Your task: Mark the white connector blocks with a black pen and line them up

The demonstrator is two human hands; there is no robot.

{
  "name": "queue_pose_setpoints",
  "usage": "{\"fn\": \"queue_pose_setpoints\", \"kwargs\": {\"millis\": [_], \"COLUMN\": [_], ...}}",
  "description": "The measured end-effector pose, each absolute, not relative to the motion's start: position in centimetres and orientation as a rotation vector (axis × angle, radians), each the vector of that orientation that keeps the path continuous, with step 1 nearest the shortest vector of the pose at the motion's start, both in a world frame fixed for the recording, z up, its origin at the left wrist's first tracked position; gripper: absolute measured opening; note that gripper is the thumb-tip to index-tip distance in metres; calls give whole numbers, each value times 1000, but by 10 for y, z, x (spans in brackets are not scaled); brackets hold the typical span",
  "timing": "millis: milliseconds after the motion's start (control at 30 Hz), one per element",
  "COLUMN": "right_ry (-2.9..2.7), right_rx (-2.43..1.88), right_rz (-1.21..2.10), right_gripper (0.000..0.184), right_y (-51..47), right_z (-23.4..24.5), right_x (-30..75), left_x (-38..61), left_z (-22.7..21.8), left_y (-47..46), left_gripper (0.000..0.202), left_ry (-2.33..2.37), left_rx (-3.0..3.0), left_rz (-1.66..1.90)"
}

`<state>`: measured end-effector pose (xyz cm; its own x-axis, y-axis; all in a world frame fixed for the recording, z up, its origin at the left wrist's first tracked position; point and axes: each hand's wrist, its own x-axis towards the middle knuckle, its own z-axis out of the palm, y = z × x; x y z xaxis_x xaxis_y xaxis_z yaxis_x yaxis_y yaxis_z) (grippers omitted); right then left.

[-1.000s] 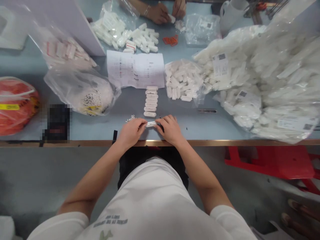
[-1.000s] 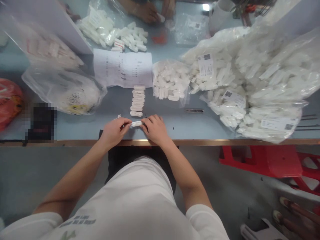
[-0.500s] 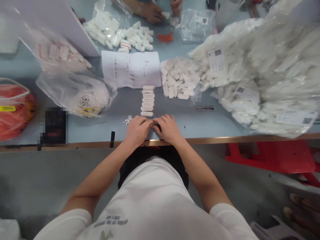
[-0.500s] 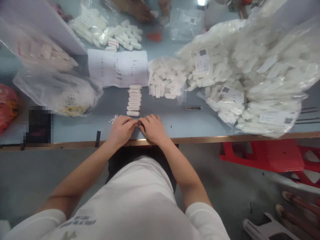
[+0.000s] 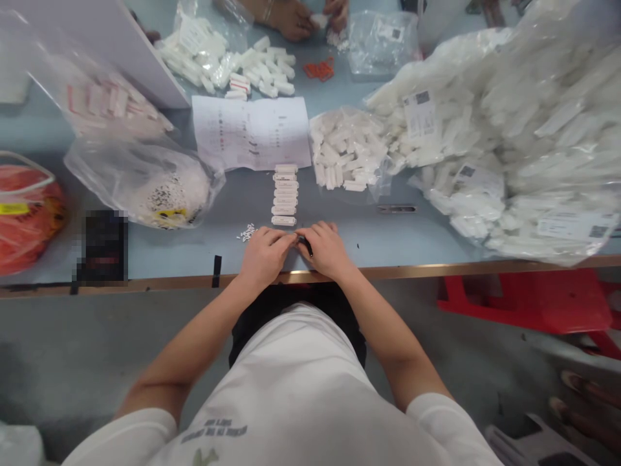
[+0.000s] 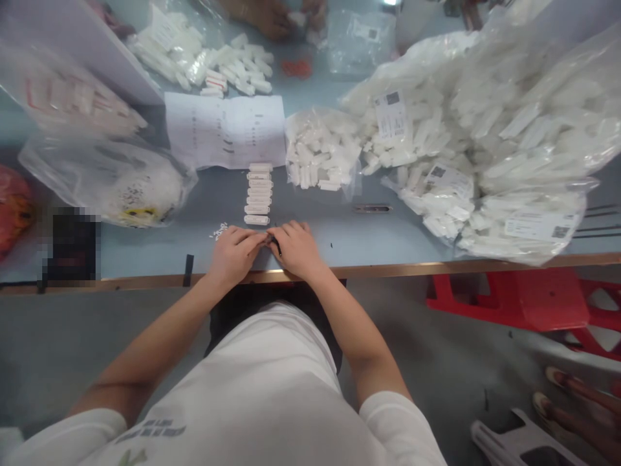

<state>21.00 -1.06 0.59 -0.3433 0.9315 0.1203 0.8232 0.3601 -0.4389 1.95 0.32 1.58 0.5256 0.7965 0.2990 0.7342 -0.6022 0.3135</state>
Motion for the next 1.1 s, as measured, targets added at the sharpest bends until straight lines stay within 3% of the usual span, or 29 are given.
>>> {"fn": "queue_pose_setpoints", "kwargs": {"millis": [500, 833, 1100], "right_ry": [-2227, -1626, -1527], "right_rx": [-1518, -1335, -1334], "right_rz": [474, 835, 902], "right_gripper": [27, 34, 24], "right_y": [-12, -13, -14], "right_z": [8, 14, 16], "right_x": [211, 223, 219], "left_x": [13, 14, 16], "left_z": [26, 8, 8], "left_y": [-3, -1, -7], "left_gripper": [26, 18, 35], "left_ry": [1183, 1316, 1532], "left_rx": [2886, 2733, 2579], "left_rz": [479, 711, 652]}}
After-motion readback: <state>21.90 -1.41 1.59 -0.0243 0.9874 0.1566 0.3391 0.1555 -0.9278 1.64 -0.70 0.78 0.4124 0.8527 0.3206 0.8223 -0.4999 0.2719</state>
